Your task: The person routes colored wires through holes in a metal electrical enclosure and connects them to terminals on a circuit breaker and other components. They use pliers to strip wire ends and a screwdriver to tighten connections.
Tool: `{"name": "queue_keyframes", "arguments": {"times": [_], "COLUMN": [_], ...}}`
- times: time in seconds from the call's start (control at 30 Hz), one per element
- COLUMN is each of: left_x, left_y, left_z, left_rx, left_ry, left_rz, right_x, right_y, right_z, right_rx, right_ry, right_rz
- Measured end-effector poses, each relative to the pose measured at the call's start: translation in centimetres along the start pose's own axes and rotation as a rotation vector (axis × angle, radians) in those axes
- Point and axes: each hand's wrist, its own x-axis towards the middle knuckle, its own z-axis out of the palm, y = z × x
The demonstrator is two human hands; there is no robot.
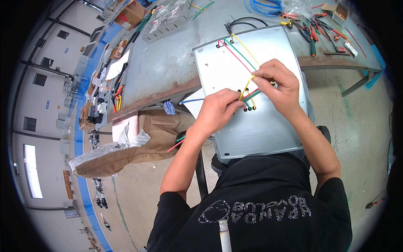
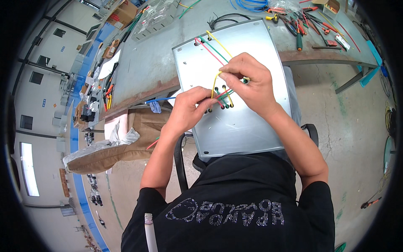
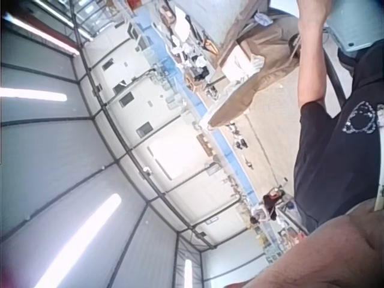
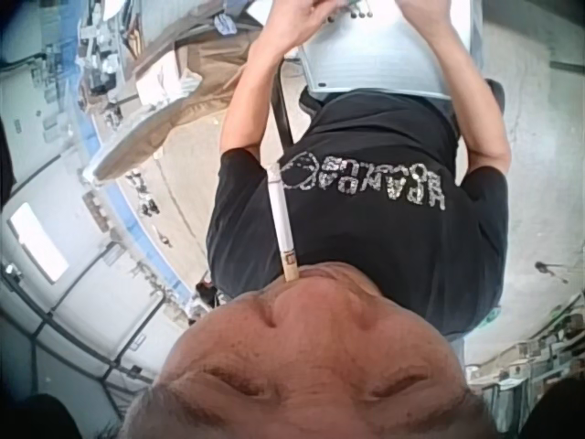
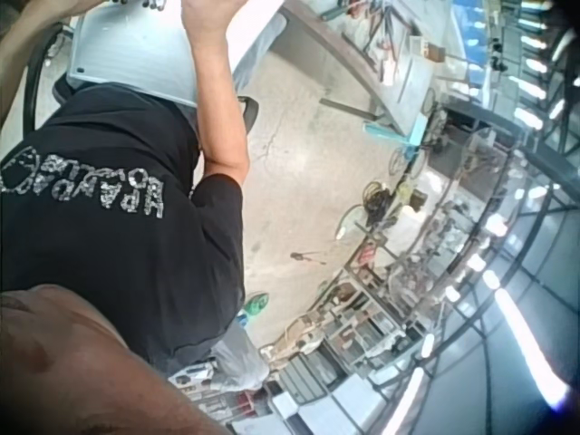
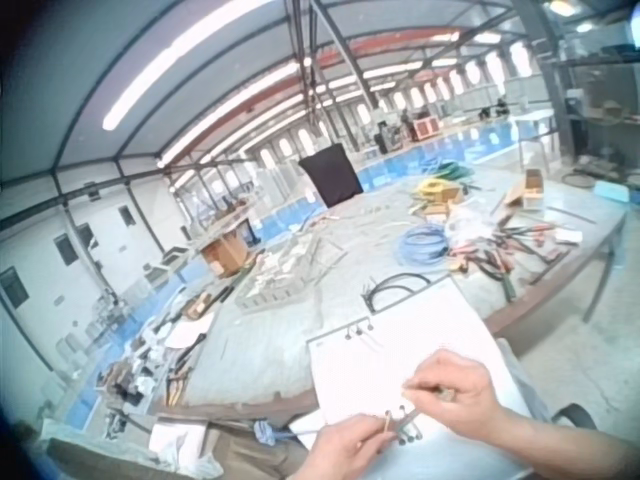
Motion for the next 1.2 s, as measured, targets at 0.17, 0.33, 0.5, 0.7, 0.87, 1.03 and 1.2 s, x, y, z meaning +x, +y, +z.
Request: {"name": "queue_keyframes", "arguments": {"times": [0.17, 0.33, 0.5, 0.7, 0.87, 1.03, 1.2], "left_x": [-1.0, -2.0, -3.4, -5.3, -7.1, -8.4, -8.6], "left_y": [-0.1, -1.9, -2.6, -3.6, -4.6, -6.1, -6.1], "left_z": [0.3, 2.1, 2.3, 2.5, 1.6, 2.0, 2.4], "left_rx": [0.095, 0.091, 0.303, 0.300, 0.361, 0.383, 0.333], "left_ry": [-0.012, 0.132, 0.132, 0.252, 0.261, 0.305, 0.353], "left_rz": [0.088, 0.293, 0.342, 0.212, 0.171, 0.153, 0.120], "right_x": [-0.7, -1.5, -2.2, -2.9, -2.9, -3.7, -4.8], "right_y": [-0.7, -1.5, -2.6, -2.3, -1.0, -0.1, 1.6], "right_z": [-1.1, -2.3, -2.6, -0.4, 2.4, 3.7, 5.2], "right_rx": [-0.020, -0.027, -0.076, -0.226, -0.334, -0.422, -0.547], "right_ry": [-0.114, -0.298, -0.514, -0.611, -0.611, -0.635, -0.637], "right_rz": [-0.034, -0.076, -0.031, -0.080, -0.160, -0.172, -0.217]}}
